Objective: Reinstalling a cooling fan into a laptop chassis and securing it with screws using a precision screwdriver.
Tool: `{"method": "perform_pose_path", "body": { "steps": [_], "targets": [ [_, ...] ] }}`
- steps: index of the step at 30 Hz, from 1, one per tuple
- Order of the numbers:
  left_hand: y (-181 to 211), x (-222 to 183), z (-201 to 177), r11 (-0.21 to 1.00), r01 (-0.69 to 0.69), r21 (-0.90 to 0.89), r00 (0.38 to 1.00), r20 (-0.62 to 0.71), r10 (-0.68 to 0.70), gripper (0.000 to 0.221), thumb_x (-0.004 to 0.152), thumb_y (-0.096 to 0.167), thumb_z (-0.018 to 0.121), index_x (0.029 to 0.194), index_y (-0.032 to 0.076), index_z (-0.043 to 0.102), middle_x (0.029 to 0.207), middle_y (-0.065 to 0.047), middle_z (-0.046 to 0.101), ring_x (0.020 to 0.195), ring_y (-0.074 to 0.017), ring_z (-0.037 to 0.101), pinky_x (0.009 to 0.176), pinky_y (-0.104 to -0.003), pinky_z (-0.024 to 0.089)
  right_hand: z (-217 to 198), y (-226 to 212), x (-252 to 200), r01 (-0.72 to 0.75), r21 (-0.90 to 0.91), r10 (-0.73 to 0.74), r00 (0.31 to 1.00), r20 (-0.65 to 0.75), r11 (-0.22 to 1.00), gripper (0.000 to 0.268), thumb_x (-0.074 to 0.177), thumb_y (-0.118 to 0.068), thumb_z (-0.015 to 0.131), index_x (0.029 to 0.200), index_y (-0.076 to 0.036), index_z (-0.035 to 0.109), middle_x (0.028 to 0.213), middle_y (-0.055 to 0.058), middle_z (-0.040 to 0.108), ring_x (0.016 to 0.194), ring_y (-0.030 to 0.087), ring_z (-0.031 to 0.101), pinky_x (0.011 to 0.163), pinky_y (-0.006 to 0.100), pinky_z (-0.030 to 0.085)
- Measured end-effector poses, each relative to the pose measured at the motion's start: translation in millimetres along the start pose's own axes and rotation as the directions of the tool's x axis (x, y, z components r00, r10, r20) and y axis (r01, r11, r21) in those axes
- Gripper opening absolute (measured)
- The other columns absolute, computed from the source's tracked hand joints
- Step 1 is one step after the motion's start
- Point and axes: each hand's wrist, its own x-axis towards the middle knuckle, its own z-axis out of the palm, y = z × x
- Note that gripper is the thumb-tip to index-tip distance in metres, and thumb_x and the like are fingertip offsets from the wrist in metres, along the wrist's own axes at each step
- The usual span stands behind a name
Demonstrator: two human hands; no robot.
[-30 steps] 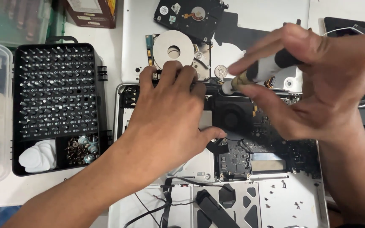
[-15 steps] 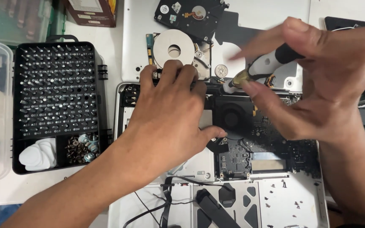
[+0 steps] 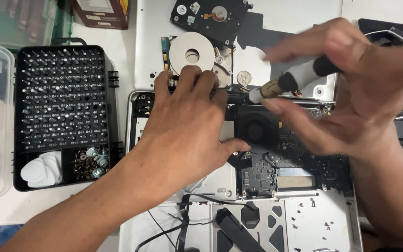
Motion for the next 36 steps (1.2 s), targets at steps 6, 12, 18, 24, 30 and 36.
{"method": "perform_pose_path", "body": {
  "steps": [6,12,18,24,30,36],
  "targets": [
    [-0.6,-0.4,2.2,1.000,-0.010,0.016,1.000,-0.020,0.010,0.081,0.077,0.080,0.076,0.110,0.006,0.071,0.117,-0.014,0.065,0.122,-0.0364,0.051,0.104,-0.066,0.035,4.6,-12.7,8.0,-0.120,-0.124,0.111,0.991,-0.079,0.985,0.065,0.094,-0.004,0.091,0.121,0.037,0.049,0.072,0.023,0.062,0.061,0.031,0.064,0.060,0.044,0.055],
    [0.3,0.6,0.4,1.000,0.003,-0.002,1.000,0.005,-0.003,0.080,0.077,0.079,0.077,0.110,0.007,0.071,0.117,-0.014,0.064,0.123,-0.0359,0.050,0.104,-0.068,0.035,2.1,-3.1,-0.3,-0.047,0.012,0.047,0.998,-0.036,0.999,0.080,0.100,0.020,0.078,0.145,0.009,0.013,0.078,0.025,0.063,0.080,0.040,0.079,0.061,0.042,0.051],
    [1.9,1.4,-2.3,0.998,-0.007,-0.069,0.999,0.038,0.009,0.075,0.077,0.070,0.081,0.115,0.008,0.069,0.122,-0.015,0.063,0.126,-0.0368,0.048,0.106,-0.067,0.033,0.4,-5.9,0.8,-0.023,-0.024,0.023,1.000,0.007,0.999,0.090,0.108,0.013,0.076,0.170,-0.015,0.017,0.119,0.044,0.066,0.113,0.050,0.079,0.078,0.043,0.065],
    [1.3,0.8,6.4,0.990,-0.042,-0.135,0.998,-0.047,0.036,0.071,0.075,0.064,0.084,0.117,0.008,0.069,0.122,-0.014,0.061,0.125,-0.0357,0.048,0.104,-0.071,0.030,4.7,-26.5,11.4,-0.245,-0.162,0.232,0.968,-0.093,0.956,0.050,0.090,-0.006,0.096,0.095,0.030,0.060,0.082,0.030,0.064,0.073,0.038,0.066,0.062,0.044,0.046],
    [1.7,2.3,9.4,0.973,-0.025,-0.231,0.999,-0.042,0.016,0.065,0.072,0.055,0.089,0.106,0.003,0.071,0.126,-0.014,0.059,0.128,-0.0350,0.044,0.107,-0.073,0.022,-0.5,-6.7,-21.4,-0.104,-0.079,0.100,0.993,-0.058,0.991,0.084,0.108,0.016,0.096,0.162,0.000,0.033,0.135,0.027,0.065,0.100,0.043,0.084,0.077,0.043,0.062],
    [3.8,5.0,3.3,0.960,0.048,-0.277,0.998,0.063,-0.032,0.064,0.072,0.054,0.091,0.105,0.004,0.071,0.129,-0.015,0.055,0.132,-0.0359,0.039,0.109,-0.069,0.020,0.4,-10.6,1.2,-0.123,0.057,0.121,0.992,0.026,0.991,0.073,0.108,0.017,0.075,0.149,-0.001,0.018,0.152,0.022,0.033,0.117,0.048,0.083,0.083,0.042,0.068]
  ]
}}
